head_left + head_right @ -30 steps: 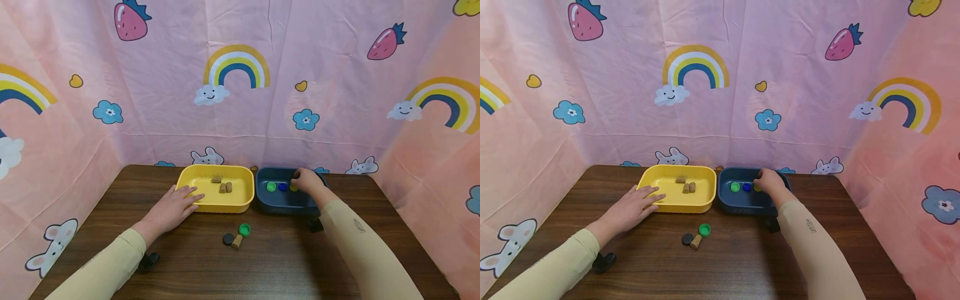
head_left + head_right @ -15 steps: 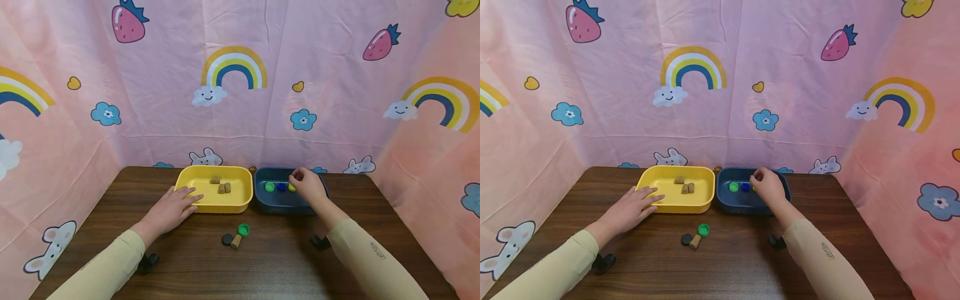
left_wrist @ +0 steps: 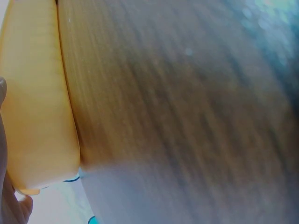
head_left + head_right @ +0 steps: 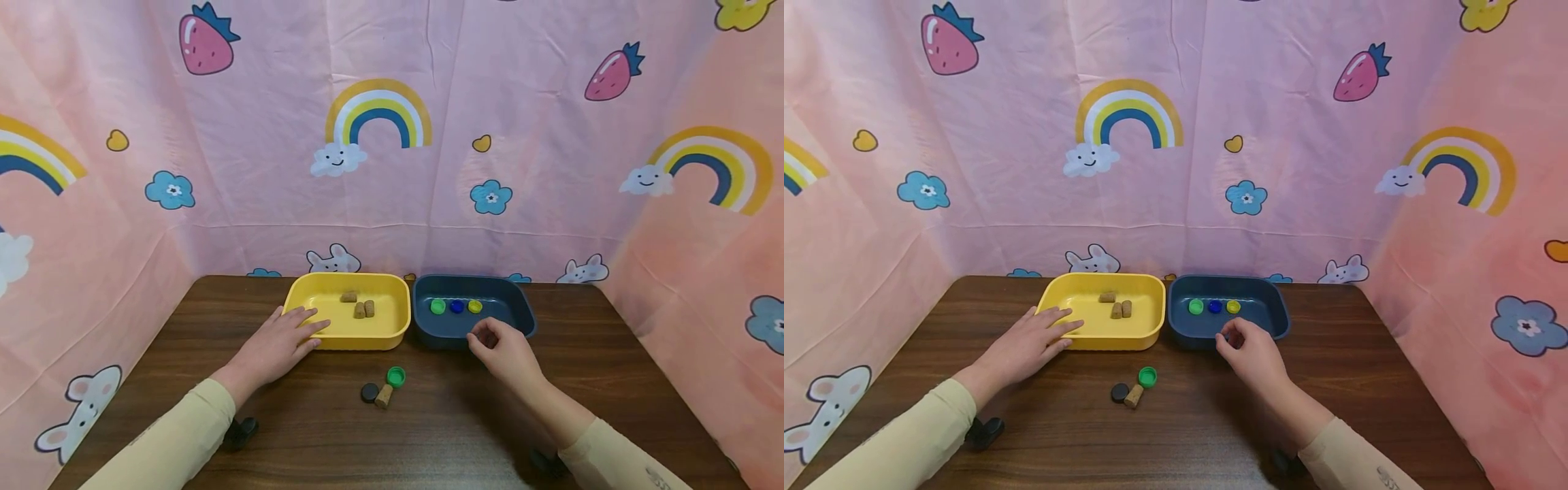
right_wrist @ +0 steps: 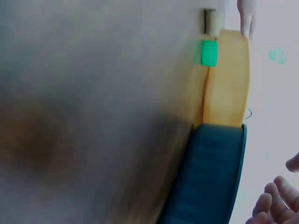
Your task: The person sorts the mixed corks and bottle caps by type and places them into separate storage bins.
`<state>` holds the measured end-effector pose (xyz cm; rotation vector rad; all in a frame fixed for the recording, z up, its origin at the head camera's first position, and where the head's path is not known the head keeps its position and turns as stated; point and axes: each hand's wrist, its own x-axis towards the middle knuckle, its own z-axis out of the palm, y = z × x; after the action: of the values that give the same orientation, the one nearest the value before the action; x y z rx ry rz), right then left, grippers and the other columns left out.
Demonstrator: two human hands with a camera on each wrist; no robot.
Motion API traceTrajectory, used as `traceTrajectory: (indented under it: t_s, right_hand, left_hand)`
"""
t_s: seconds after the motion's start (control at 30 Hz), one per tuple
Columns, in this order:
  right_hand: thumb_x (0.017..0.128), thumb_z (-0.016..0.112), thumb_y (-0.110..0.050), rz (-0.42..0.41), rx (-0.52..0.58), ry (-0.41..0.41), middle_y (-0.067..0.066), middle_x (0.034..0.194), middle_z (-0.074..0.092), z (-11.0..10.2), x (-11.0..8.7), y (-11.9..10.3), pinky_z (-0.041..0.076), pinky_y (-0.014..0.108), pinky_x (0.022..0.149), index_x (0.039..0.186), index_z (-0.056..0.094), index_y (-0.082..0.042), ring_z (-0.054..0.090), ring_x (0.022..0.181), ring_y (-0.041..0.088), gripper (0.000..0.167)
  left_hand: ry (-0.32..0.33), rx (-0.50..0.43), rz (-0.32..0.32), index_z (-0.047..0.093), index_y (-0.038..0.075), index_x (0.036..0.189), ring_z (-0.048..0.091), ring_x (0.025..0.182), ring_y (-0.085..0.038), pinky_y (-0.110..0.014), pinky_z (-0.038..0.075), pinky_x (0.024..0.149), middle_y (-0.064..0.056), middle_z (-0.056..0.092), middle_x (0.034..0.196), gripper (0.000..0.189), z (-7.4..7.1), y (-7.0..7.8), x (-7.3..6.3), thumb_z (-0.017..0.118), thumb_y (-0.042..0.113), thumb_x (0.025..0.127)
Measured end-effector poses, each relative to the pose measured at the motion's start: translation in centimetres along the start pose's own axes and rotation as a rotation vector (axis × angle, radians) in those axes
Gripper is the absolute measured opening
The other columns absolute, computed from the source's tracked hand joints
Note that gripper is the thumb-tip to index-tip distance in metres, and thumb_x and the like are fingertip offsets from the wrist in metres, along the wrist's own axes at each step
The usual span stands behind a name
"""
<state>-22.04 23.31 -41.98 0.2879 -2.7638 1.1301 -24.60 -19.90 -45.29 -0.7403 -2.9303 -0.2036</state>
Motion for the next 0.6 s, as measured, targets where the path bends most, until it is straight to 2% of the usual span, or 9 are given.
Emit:
traceTrajectory:
  t_s: [0.17, 0.33, 0.6]
  right_hand:
    - [0.091, 0.074, -0.021, -0.002, 0.002, -0.005, -0.004, 0.08, 0.059, 0.3, -1.3, -0.1, 0.05, 0.027, 0.063, 0.095, 0.069, -0.019, 0.053, 0.074, 0.016, 0.007]
    - [0.09, 0.074, -0.021, -0.018, -0.006, -0.001, -0.006, 0.078, 0.058, 0.7, -1.7, -0.4, 0.049, 0.028, 0.064, 0.091, 0.068, -0.021, 0.053, 0.073, 0.015, 0.006]
    - [0.089, 0.075, -0.023, -0.044, -0.058, -0.085, -0.011, 0.077, 0.058, 1.9, -1.6, -1.5, 0.05, 0.029, 0.067, 0.089, 0.067, -0.024, 0.054, 0.072, 0.011, 0.008]
  left_hand:
    - [-0.001, 0.004, 0.0, 0.05, 0.031, 0.147, 0.033, 0.144, -0.033, -0.059, 0.014, 0.119, -0.007, 0.043, 0.153, 0.046, 0.1, 0.0, 0.0, 0.049, 0.045, 0.104]
    - [0.002, 0.006, 0.002, 0.05, 0.03, 0.147, 0.033, 0.144, -0.033, -0.06, 0.014, 0.118, -0.008, 0.043, 0.153, 0.046, 0.1, 0.0, 0.0, 0.049, 0.045, 0.104]
    - [-0.001, -0.001, -0.004, 0.05, 0.031, 0.147, 0.033, 0.144, -0.032, -0.06, 0.015, 0.118, -0.008, 0.043, 0.153, 0.045, 0.0, 0.1, 0.0, 0.049, 0.044, 0.104]
